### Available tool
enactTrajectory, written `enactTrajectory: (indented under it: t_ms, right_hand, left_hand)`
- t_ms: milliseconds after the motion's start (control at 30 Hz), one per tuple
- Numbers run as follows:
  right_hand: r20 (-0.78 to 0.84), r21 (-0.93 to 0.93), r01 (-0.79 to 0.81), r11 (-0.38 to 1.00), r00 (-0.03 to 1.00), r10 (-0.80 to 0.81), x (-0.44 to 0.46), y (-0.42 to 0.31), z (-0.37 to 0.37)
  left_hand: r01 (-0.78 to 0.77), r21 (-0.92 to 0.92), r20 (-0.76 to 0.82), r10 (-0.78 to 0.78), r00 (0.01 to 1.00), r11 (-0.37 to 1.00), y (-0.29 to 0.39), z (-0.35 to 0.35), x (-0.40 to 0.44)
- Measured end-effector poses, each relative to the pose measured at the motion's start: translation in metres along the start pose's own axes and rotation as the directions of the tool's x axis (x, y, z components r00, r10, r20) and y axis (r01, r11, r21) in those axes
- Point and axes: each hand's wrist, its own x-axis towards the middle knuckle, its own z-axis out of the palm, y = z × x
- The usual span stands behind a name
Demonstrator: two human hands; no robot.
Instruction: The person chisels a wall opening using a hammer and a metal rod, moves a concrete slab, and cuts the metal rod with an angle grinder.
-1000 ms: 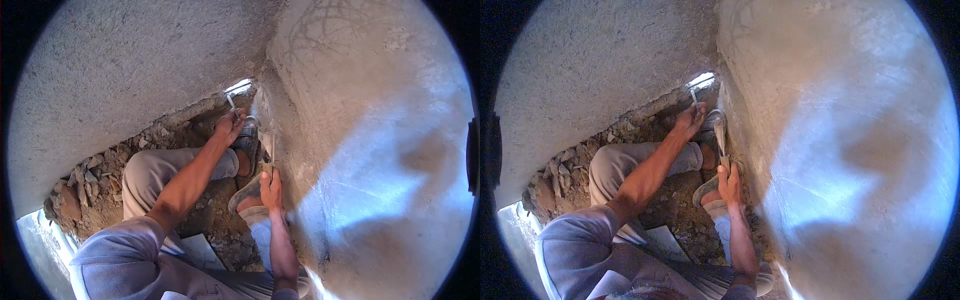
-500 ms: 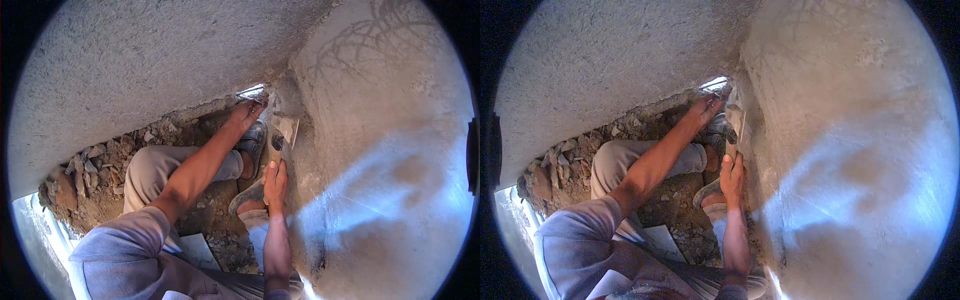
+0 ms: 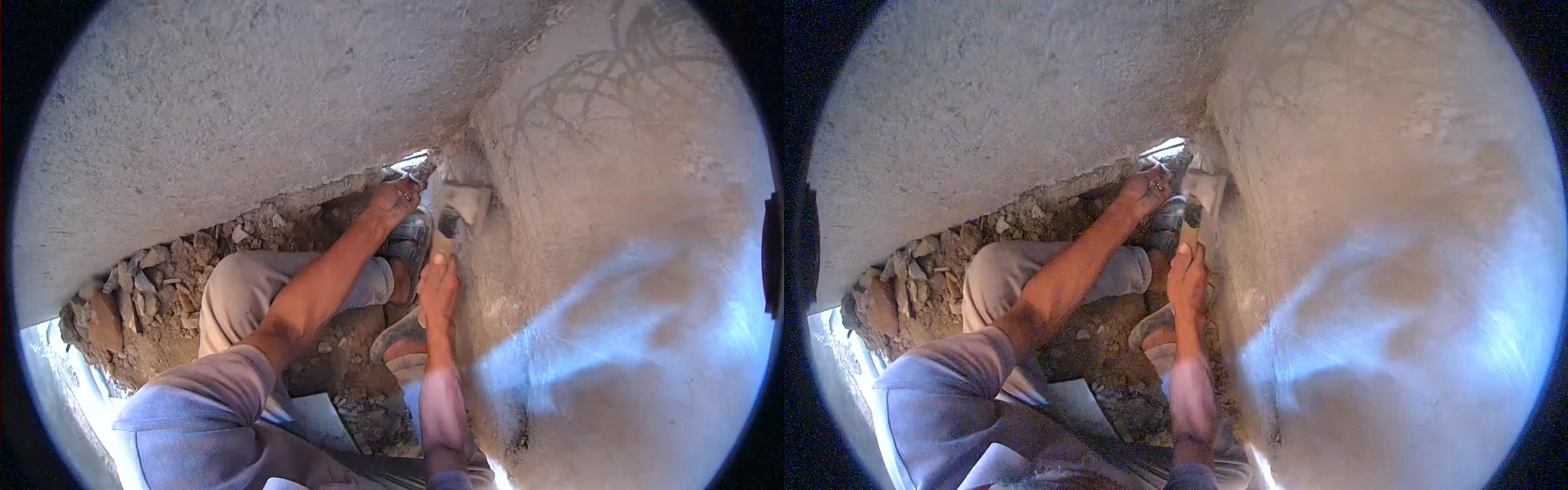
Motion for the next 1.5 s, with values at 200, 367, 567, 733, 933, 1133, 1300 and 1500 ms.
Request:
enactTrajectory:
  t_ms: [200,367,567,733,933,1133,1300,1500]
  right_hand:
    - [-0.212,0.231,0.526,0.819,0.848,-0.485,-0.004,-0.011,-0.002]
    - [0.0,-0.223,0.087,0.971,0.996,-0.089,0.03,0.046,0.01]
    - [-0.17,0.228,0.548,0.805,0.836,-0.522,-0.01,-0.012,-0.014]
    - [-0.036,-0.41,0.438,0.8,0.869,-0.494,0.016,0.048,0.018]
    - [-0.203,0.221,0.563,0.796,0.825,-0.527,-0.02,-0.039,-0.023]
    - [-0.137,-0.391,0.427,0.815,0.849,-0.511,0.005,0.067,0.032]
    - [-0.208,0.002,0.514,0.858,0.839,-0.503,-0.006,0.009,-0.009]
    - [-0.195,0.011,0.376,0.927,0.91,-0.366,0.017,0.063,0.034]
  left_hand:
    - [-0.05,-0.116,-0.059,0.044,0.997,0.992,-0.006,-0.003,-0.006]
    - [0.008,-0.082,-0.003,-0.008,1.0,0.997,-0.004,-0.012,0.008]
    - [-0.043,0.018,0.005,0.043,0.999,0.999,-0.005,-0.01,-0.002]
    - [0.03,0.0,0.146,-0.029,0.989,1.0,0.0,-0.031,0.003]
    - [-0.064,0.067,-0.085,0.07,0.994,0.996,-0.007,-0.014,0.001]
    - [-0.067,0.191,0.082,0.053,0.995,0.979,-0.006,-0.049,0.028]
    - [0.018,-0.092,-0.081,-0.026,0.996,0.996,-0.005,-0.024,0.003]
    - [-0.089,0.211,-0.066,0.105,0.992,0.974,-0.011,-0.01,-0.004]
